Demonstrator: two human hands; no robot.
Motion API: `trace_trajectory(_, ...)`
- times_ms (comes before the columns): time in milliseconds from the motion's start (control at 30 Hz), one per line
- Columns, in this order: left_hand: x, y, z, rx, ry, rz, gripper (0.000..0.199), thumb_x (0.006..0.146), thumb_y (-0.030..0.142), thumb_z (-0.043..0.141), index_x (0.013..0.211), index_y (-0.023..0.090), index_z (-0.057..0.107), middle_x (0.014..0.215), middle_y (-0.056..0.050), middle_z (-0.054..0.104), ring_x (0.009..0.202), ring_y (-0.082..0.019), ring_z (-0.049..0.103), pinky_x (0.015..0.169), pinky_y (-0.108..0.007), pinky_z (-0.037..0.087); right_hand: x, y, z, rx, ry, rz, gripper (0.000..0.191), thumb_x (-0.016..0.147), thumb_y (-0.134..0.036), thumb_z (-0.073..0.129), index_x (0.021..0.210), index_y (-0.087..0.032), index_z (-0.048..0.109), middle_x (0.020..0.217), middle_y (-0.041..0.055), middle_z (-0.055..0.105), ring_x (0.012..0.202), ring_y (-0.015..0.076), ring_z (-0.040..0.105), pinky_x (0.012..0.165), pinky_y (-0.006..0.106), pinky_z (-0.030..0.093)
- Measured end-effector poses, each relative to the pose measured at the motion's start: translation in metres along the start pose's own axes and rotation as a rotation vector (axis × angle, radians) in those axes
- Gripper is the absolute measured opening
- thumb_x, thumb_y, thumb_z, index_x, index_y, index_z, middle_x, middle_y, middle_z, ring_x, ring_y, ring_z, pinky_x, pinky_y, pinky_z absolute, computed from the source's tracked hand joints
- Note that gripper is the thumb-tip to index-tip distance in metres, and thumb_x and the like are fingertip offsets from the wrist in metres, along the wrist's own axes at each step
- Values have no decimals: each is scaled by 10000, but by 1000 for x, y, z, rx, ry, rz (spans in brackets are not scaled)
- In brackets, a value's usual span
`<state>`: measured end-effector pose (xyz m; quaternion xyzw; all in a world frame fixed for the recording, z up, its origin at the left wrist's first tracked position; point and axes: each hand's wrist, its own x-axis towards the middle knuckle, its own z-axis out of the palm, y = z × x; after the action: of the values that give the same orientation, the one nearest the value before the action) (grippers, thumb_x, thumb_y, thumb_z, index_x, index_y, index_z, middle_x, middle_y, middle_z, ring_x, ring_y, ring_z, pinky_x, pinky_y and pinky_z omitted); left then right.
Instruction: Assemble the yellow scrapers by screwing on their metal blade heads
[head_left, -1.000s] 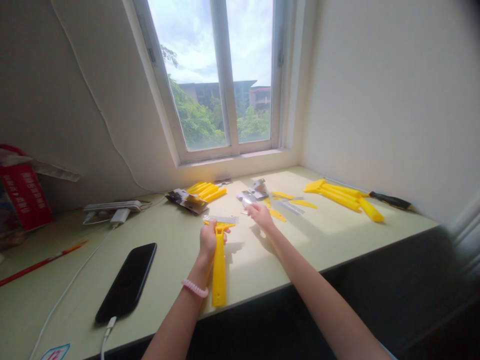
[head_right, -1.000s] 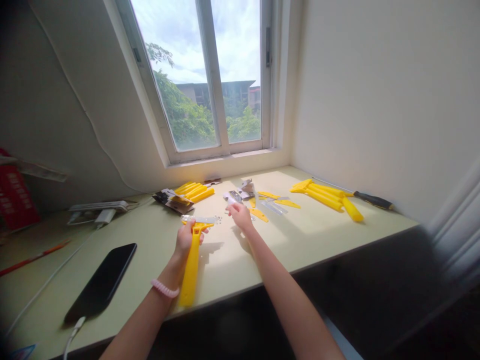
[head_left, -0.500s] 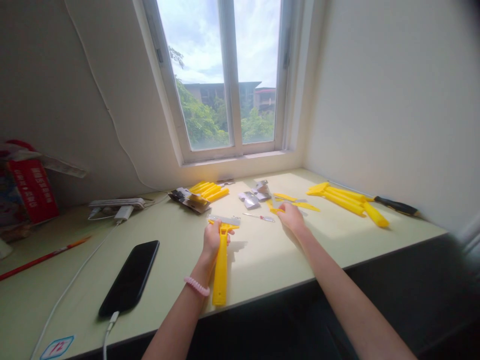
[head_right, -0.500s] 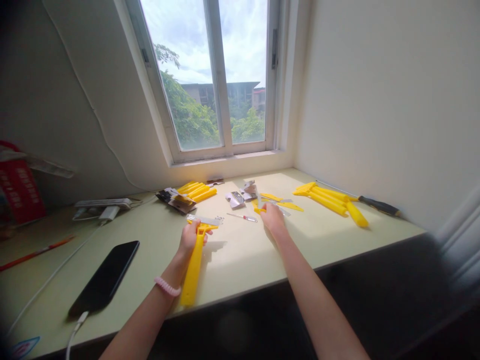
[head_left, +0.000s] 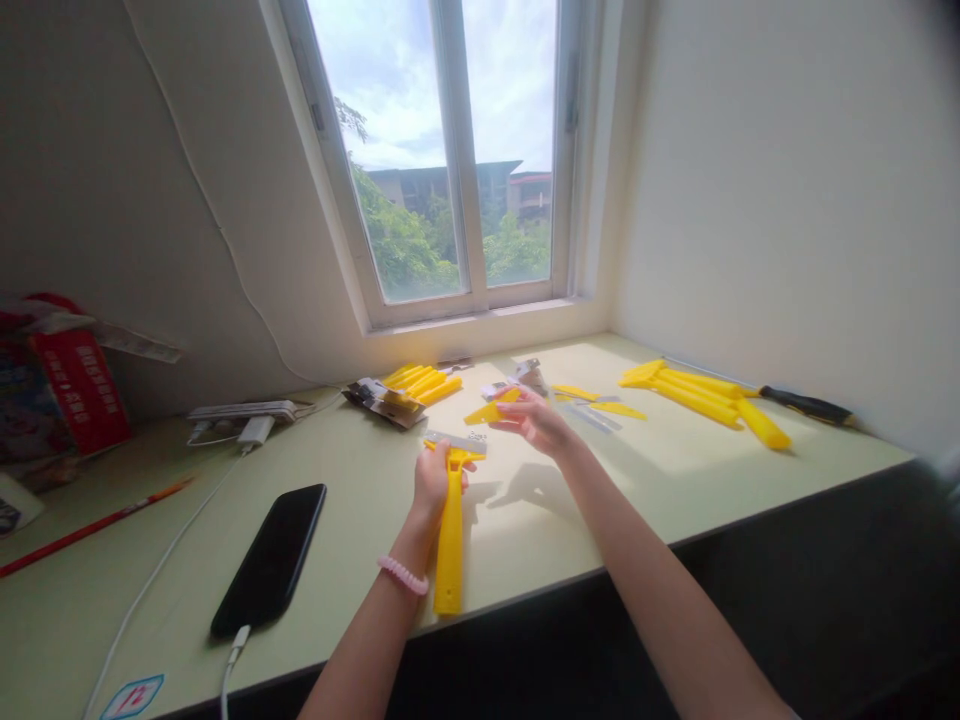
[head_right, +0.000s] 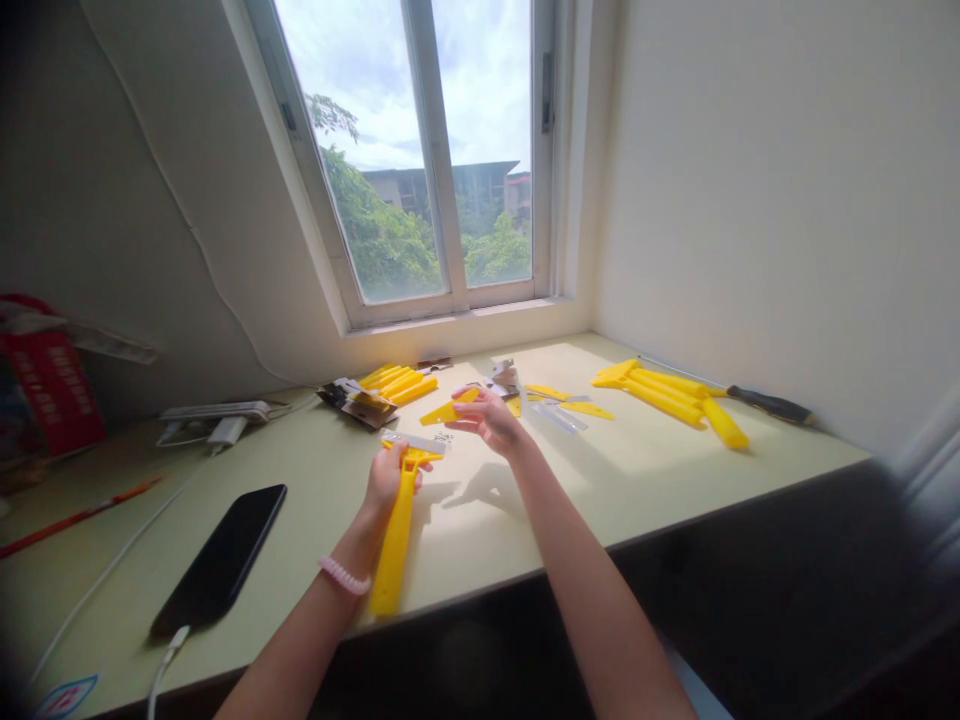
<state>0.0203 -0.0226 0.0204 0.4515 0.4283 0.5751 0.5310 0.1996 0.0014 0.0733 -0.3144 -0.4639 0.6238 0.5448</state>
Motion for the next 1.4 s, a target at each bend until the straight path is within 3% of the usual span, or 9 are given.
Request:
trace_trajectory(133,1,-1,-1,3,-3,5,403,758,509,530,735,108,562,484,-69,594,317,-100,443,349,-215,317,7,24,25,-68,0,-61,324,508,-317,821,733,-173,639,726,-6,636,739,148,614,726,293,484)
trace_trajectory(300,2,0,-1,20,19,-11,335,754,447,508,708,117,544,479,-71,587,314,-115,451,353,-231,329,6,45,33,-187,74,-87,370,444,-380,837,603,-167,580,594,-26,582,591,124,536,584,266,408)
trace_trajectory(433,0,4,1,14,28,-7,282,754,389,510,761,112,565,497,-64,598,326,-119,460,367,-234,342,0,50,33,-215,-10,-79,335,525,-425,800,646,-172,617,706,5,629,630,122,546,623,269,419)
trace_trajectory(533,-3,8,3,23,38,-3,243,753,343,503,704,115,570,493,-66,592,335,-116,458,368,-229,333,-2,55,32,-246,-103,-34,340,603,-478,759,669,-170,633,652,11,613,591,122,533,610,278,428)
trace_trajectory(633,-7,11,4,31,65,-3,213,738,309,527,613,137,539,451,-37,541,337,-111,450,370,-222,319,-3,59,32,-237,-105,20,364,592,-487,776,684,-163,640,624,11,605,593,129,553,620,287,454)
trace_trajectory(800,-14,13,6,-14,65,50,168,732,285,535,635,147,538,466,3,499,377,-98,440,388,-214,336,-3,61,29,-186,-107,89,345,553,-456,804,695,-175,663,744,45,665,710,164,620,704,316,495)
trace_trajectory(1000,-17,13,7,7,42,69,267,770,402,557,668,158,517,497,6,500,389,-101,445,378,-216,336,-1,64,27,-184,-52,135,289,587,-419,782,692,-174,673,742,56,666,690,164,607,659,302,469)
trace_trajectory(1400,-15,11,7,-107,61,-28,485,785,640,478,718,160,509,493,-4,525,382,-112,463,388,-228,359,-1,67,33,-188,-53,63,247,591,-376,735,599,-148,640,612,47,617,521,127,545,571,294,445)
